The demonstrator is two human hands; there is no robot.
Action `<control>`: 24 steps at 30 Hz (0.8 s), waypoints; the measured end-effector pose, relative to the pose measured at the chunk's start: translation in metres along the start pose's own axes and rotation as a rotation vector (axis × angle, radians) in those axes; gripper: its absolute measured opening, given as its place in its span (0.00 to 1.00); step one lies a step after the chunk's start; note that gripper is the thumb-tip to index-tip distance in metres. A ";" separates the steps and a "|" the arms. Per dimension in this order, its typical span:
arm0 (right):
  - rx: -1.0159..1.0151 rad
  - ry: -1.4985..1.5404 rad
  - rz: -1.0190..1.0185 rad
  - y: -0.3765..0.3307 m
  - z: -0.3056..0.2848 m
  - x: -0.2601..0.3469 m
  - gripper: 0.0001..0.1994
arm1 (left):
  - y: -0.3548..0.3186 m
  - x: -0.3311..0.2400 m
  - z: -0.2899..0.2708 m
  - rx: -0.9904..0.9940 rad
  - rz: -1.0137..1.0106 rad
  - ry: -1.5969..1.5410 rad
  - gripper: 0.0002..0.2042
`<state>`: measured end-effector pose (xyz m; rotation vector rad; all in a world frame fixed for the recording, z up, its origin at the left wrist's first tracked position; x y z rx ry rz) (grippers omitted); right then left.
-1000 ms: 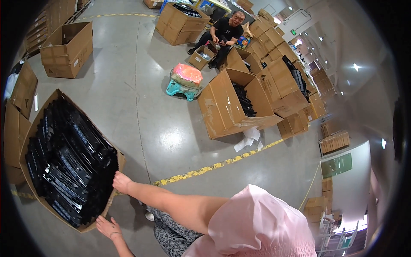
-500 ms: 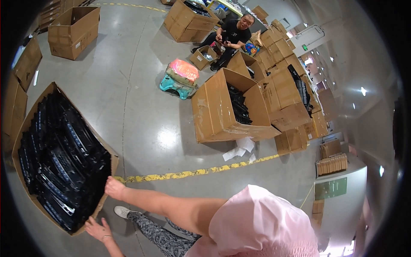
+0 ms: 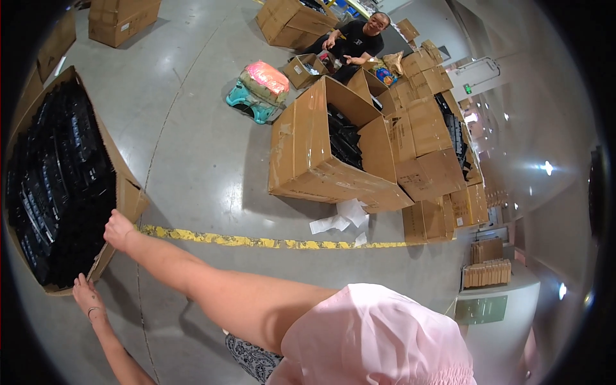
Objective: The recorder picks up a box containing black plastic components, carries it across a warehouse floor, and places it near a conveyor belt workstation.
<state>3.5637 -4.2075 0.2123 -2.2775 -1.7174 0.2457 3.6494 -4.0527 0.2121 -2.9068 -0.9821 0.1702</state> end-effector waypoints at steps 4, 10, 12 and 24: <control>-0.015 -0.015 0.001 -0.084 0.022 0.004 0.07 | -0.075 -0.055 0.005 0.017 -0.026 0.015 0.08; 0.287 -0.084 -0.088 -0.214 0.082 0.069 0.09 | -0.236 -0.113 -0.009 0.089 -0.184 -0.112 0.13; 0.304 0.062 -0.040 -0.252 0.087 0.069 0.10 | -0.272 -0.127 -0.031 -0.144 -0.156 -0.147 0.10; 0.044 -0.115 -0.230 -0.375 0.083 0.075 0.09 | -0.377 -0.194 0.000 0.115 -0.430 -0.054 0.11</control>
Point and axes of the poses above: each hand's wrist, its own y-axis towards the middle knuckle, its own z-axis out of the palm, x = y × z, the point moved 8 cm from there along y, towards the middle knuckle, and after that the axes turned 10 degrees about x, right-handed, at the moved point
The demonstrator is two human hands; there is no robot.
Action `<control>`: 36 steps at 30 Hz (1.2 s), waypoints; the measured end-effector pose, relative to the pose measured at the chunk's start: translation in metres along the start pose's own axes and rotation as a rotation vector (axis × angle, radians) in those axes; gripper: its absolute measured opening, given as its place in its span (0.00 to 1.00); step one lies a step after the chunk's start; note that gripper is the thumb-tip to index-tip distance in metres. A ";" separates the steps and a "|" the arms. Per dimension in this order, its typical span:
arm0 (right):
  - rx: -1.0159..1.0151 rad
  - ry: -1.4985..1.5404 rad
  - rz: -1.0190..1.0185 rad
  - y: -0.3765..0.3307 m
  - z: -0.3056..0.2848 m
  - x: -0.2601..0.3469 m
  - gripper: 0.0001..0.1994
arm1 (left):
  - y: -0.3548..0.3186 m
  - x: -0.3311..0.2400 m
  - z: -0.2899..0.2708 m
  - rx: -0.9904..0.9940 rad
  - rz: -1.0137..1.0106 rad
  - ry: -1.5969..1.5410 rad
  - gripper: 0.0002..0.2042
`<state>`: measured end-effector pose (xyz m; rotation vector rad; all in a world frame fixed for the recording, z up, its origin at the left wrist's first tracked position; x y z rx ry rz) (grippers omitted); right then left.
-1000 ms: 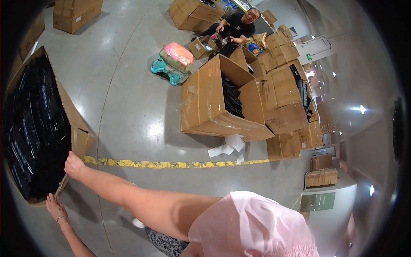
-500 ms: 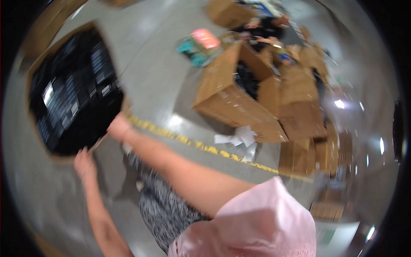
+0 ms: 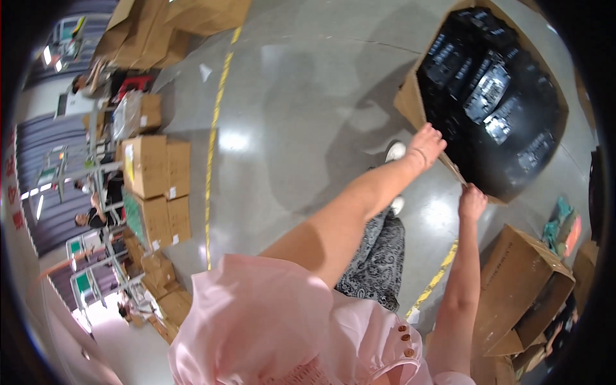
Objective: The recorder picks up a box containing black plastic components, carries it across a warehouse floor, and places it near a conveyor belt workstation.
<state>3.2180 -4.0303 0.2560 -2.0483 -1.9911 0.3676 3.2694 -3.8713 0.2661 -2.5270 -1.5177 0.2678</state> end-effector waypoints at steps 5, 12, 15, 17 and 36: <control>0.030 -0.032 -0.057 -0.031 0.032 0.006 0.08 | -0.039 -0.014 0.039 0.187 -0.053 0.017 0.12; -0.022 -0.026 -0.065 -0.185 0.096 0.061 0.07 | -0.203 -0.037 0.086 0.210 -0.016 0.057 0.15; 0.014 -0.030 -0.065 -0.266 0.139 0.087 0.08 | -0.288 -0.055 0.134 0.265 -0.043 0.019 0.16; 0.057 -0.059 -0.065 -0.309 0.156 0.102 0.09 | -0.342 -0.067 0.142 0.245 -0.064 0.006 0.16; 0.015 -0.116 -0.079 -0.763 0.309 0.191 0.08 | -0.820 -0.197 0.241 0.241 -0.122 -0.049 0.21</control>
Point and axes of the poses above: each hand's wrist, its own y-axis towards the middle knuckle, its own z-axis out of the palm, x = y × z, the point moved 8 cm from there along y, towards the middle knuckle, and after that the axes turned 10 degrees about x, right-handed, at the moved point
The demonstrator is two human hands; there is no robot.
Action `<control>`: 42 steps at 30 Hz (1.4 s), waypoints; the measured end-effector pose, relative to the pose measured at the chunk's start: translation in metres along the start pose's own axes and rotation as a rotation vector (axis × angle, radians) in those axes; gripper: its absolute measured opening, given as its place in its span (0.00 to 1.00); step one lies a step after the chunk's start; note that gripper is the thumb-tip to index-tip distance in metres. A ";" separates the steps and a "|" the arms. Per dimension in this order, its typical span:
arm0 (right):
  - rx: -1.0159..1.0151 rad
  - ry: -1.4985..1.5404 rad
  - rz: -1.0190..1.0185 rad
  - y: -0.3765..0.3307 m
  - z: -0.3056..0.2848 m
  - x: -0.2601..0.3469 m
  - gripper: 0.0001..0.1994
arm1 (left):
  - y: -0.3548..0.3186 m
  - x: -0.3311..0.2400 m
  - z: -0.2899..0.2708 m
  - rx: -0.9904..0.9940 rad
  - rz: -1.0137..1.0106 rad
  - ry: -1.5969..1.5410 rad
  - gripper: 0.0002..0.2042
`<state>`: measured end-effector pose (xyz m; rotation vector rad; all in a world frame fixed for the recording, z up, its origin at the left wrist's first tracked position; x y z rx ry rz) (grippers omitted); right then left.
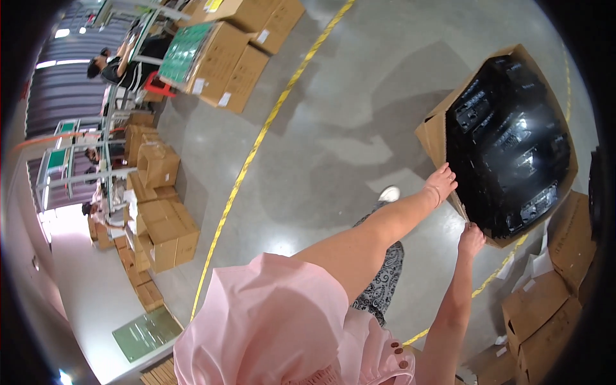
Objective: The recorder picks up a box containing black plastic components, carries it across a warehouse floor, and places it near a conveyor belt workstation.
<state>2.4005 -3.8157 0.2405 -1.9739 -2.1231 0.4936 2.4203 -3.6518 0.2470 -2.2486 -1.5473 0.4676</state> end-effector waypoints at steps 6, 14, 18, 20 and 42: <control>-0.011 -0.004 -0.025 -0.119 0.041 0.048 0.08 | -0.125 -0.012 0.063 -0.039 -0.048 0.056 0.22; -0.011 0.004 -0.023 -0.297 0.110 0.105 0.05 | -0.298 -0.043 0.167 0.007 -0.035 0.060 0.23; -0.038 0.051 -0.025 -0.381 0.151 0.139 0.06 | -0.376 -0.055 0.221 -0.080 -0.065 0.042 0.21; -0.028 0.031 -0.038 -0.426 0.188 0.136 0.06 | -0.413 -0.072 0.251 -0.097 -0.090 0.048 0.21; 0.031 -0.069 -0.117 -0.842 0.377 0.273 0.12 | -0.821 -0.144 0.505 -0.233 -0.056 -0.036 0.13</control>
Point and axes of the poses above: each hand's wrist, its own y-axis towards the middle knuckle, its own z-axis out of the palm, x = y × z, the point moved 8 cm from there along y, towards the middle knuckle, and after that the axes turned 10 degrees about x, right-handed, at the moved point
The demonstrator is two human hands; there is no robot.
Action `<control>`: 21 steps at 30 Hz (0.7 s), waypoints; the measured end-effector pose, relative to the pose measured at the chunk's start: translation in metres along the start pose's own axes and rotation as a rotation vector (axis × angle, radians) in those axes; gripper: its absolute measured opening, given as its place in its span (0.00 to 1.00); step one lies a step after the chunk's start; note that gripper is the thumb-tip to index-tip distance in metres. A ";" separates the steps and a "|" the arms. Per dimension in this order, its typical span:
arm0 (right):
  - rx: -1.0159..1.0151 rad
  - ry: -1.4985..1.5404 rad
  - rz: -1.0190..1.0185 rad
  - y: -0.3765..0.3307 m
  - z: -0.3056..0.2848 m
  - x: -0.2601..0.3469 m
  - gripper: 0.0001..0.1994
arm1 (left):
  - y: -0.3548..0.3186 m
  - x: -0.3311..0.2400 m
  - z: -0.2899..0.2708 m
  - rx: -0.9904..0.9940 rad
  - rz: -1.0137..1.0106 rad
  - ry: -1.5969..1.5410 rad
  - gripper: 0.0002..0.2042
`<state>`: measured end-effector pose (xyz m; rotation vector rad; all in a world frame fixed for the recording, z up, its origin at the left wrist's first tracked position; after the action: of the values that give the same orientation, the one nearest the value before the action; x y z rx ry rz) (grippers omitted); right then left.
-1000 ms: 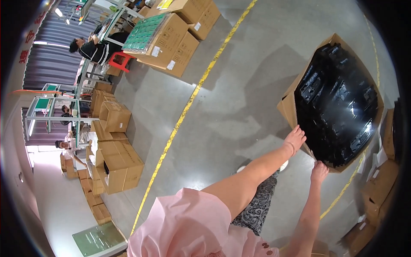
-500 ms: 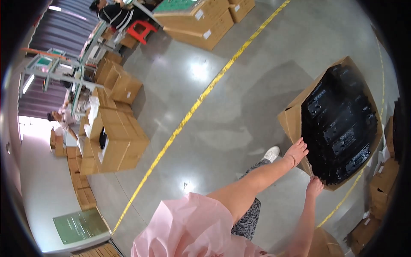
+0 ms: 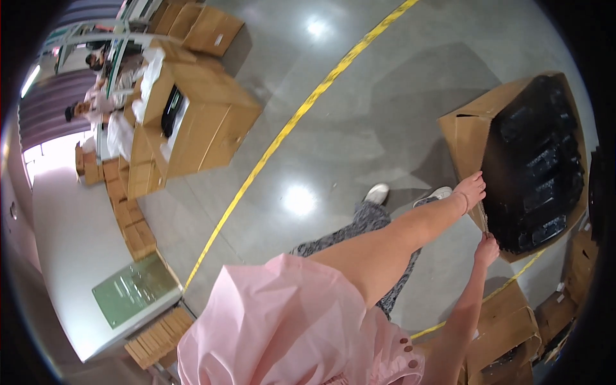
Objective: The recorder picks up a box containing black plastic components, carries it across a warehouse floor, and places it near a conveyor belt workstation.
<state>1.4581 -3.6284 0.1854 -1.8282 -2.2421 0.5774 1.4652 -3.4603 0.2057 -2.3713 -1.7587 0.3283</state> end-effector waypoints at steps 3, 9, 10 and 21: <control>0.012 0.053 0.020 -0.068 0.036 0.035 0.13 | -0.074 -0.007 0.028 0.031 -0.019 0.028 0.13; 0.076 0.034 0.038 -0.207 0.083 0.096 0.12 | -0.228 -0.026 0.061 0.095 -0.002 0.002 0.14; 0.088 0.020 0.045 -0.233 0.094 0.101 0.12 | -0.253 -0.031 0.066 0.093 -0.012 -0.001 0.14; 0.010 -0.021 0.113 -0.439 0.178 0.199 0.09 | -0.493 -0.057 0.138 0.080 0.053 0.003 0.19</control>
<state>0.9522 -3.5387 0.1862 -1.9623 -2.1550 0.6288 0.9578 -3.3719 0.2082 -2.3646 -1.6510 0.3949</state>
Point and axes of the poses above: each hand's wrist, its own y-axis towards the middle knuckle, its own z-axis out of the palm, x = y × z, the point moved 8 cm from there along y, towards the middle knuckle, and after that the axes turned 10 degrees about x, right-handed, at the moved point
